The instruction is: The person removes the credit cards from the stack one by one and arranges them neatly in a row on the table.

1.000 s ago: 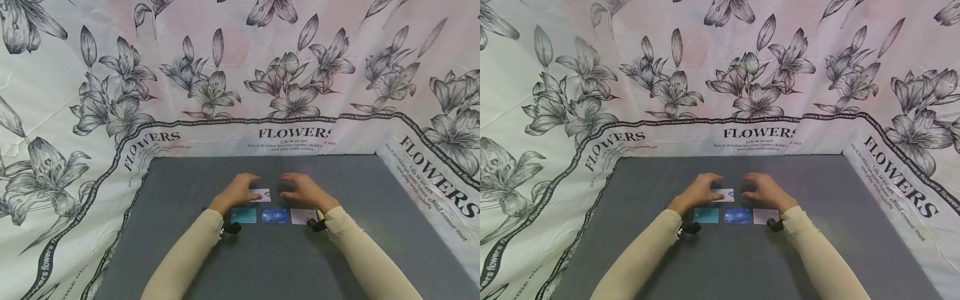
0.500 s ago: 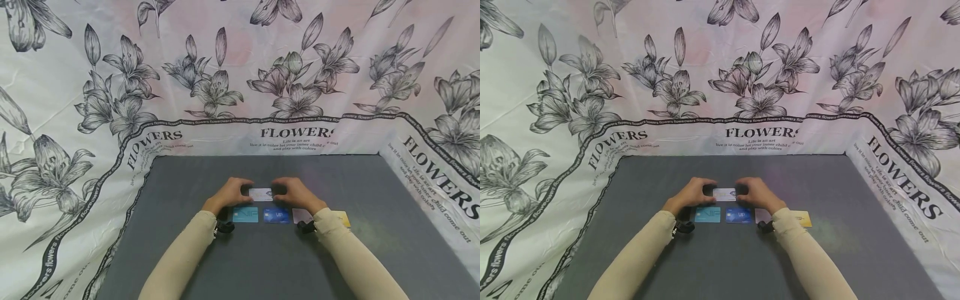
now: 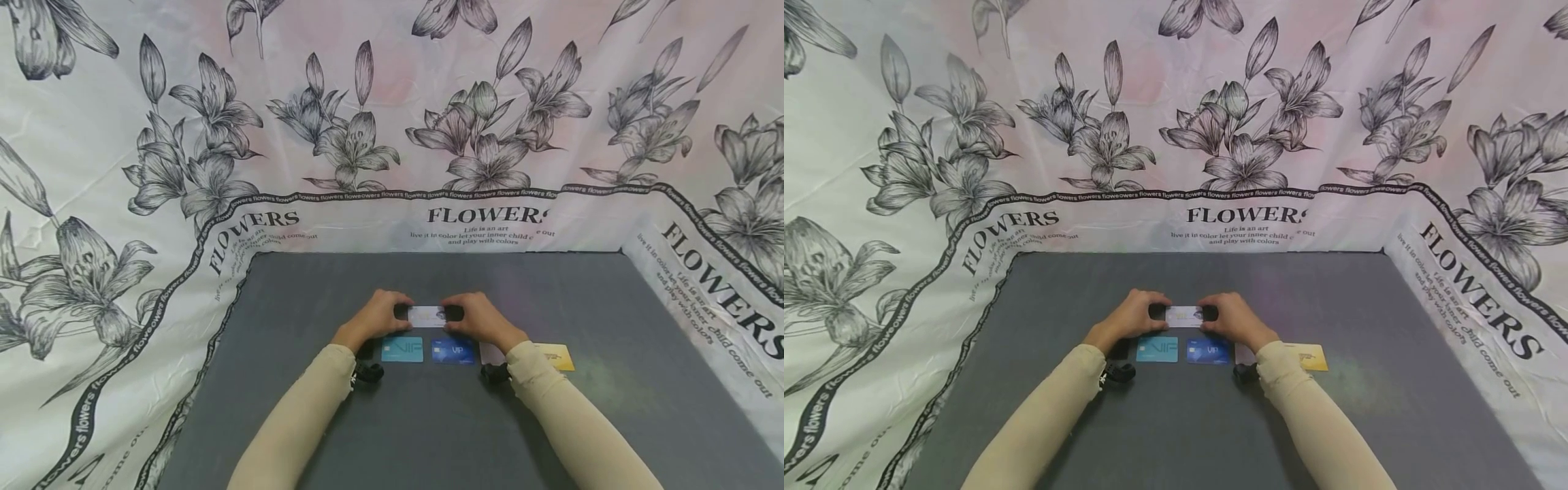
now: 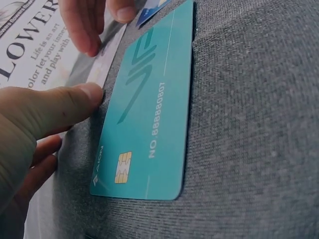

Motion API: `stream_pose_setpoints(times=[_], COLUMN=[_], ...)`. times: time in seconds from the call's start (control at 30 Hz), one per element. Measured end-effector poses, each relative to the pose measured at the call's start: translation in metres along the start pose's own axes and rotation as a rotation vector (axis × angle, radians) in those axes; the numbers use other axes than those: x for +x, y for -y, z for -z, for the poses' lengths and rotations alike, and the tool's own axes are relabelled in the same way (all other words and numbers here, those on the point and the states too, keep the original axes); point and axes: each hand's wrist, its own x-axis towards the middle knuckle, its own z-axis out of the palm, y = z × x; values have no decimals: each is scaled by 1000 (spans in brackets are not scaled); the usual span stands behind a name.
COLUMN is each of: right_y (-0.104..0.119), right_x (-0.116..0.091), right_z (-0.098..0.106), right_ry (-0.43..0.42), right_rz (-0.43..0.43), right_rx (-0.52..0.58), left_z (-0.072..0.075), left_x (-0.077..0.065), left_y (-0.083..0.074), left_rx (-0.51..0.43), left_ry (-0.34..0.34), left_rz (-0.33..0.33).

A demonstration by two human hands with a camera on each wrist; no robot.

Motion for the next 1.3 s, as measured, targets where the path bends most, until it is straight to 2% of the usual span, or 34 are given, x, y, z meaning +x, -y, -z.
stream_pose_setpoints(times=[0.33, 0.7, 1.0, 1.13, 1.3], right_y=[1, 3, 3, 9, 23], right_x=[-1, 1, 5, 8, 13], right_z=[-2, -3, -5, -2, 4], right_ry=[-12, -38, -24, -38, -88], right_rz=[2, 20, 43, 76, 122], right_rx=[1, 11, 19, 11, -7], left_z=[-1, 6, 11, 21, 40], left_x=[-2, 1, 1, 0, -4], left_y=[2, -2, -1, 0, 0], left_rx=[-3, 63, 65, 53, 66], left_ry=[0, 58, 83, 88, 70], left_rz=[-12, -32, -18, -23, -37])
